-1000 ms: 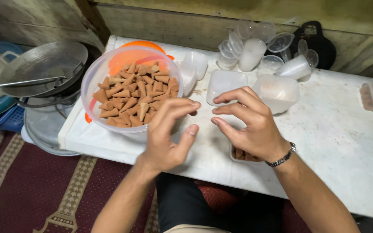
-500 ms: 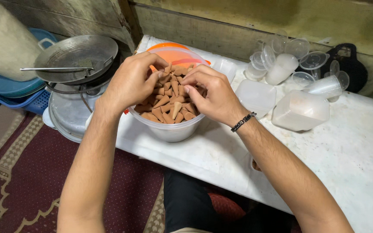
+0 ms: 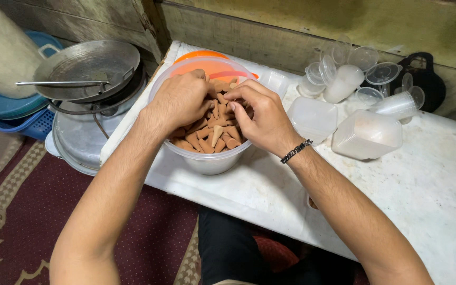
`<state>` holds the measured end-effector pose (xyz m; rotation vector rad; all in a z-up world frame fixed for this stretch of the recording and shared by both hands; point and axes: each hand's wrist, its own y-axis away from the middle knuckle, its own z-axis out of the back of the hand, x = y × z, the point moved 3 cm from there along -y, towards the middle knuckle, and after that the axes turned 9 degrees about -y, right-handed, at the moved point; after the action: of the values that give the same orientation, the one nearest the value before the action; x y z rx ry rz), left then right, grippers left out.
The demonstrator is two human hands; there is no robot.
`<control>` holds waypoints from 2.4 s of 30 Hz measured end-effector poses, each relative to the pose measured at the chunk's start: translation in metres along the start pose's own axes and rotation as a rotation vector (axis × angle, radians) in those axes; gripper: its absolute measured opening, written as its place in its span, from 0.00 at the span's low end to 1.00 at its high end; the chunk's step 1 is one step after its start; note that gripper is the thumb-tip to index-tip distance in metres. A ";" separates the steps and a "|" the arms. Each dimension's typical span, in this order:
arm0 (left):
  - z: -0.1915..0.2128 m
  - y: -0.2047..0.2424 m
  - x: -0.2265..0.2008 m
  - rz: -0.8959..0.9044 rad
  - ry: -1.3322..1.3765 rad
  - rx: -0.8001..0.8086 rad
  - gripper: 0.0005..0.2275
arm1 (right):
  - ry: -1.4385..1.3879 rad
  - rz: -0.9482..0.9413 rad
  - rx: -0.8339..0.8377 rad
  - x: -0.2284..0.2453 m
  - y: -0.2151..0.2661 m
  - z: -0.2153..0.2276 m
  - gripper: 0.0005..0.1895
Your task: The person picks up incense cones from a large container and places them into a small transparent plastic box, then closes the lid.
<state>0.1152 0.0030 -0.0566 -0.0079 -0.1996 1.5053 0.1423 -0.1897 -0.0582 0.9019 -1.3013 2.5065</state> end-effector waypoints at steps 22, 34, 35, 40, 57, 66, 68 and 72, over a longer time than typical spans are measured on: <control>0.059 0.030 -0.003 0.019 0.432 -0.148 0.05 | -0.375 -0.102 -0.229 0.000 0.014 0.007 0.10; 0.046 0.018 -0.020 -0.070 0.338 -0.230 0.06 | -0.370 -0.125 -0.222 0.010 0.027 0.032 0.09; 0.052 0.022 -0.029 -0.096 0.441 -0.271 0.06 | -0.341 -0.118 -0.229 0.012 0.028 0.038 0.08; 0.065 0.031 -0.091 -0.297 0.794 -0.386 0.08 | -0.271 -0.103 -0.282 0.043 0.062 0.085 0.06; -0.053 0.001 -0.284 -0.497 1.498 0.485 0.38 | 0.166 -0.245 -0.023 0.072 0.210 0.165 0.03; -0.089 -0.005 -0.290 -0.447 1.624 0.392 0.41 | 0.203 -0.281 -0.021 0.066 0.212 0.166 0.04; -0.105 -0.004 -0.282 -0.335 1.493 0.141 0.33 | 0.253 -0.329 0.003 0.059 0.218 0.166 0.04; -0.138 0.007 -0.266 -0.066 1.206 -0.244 0.17 | 0.365 -0.419 0.118 0.032 0.240 0.156 0.04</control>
<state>0.1136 -0.2440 -0.2272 -1.0604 0.5834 1.1793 0.0847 -0.4607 -0.1351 0.6170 -0.7685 2.2873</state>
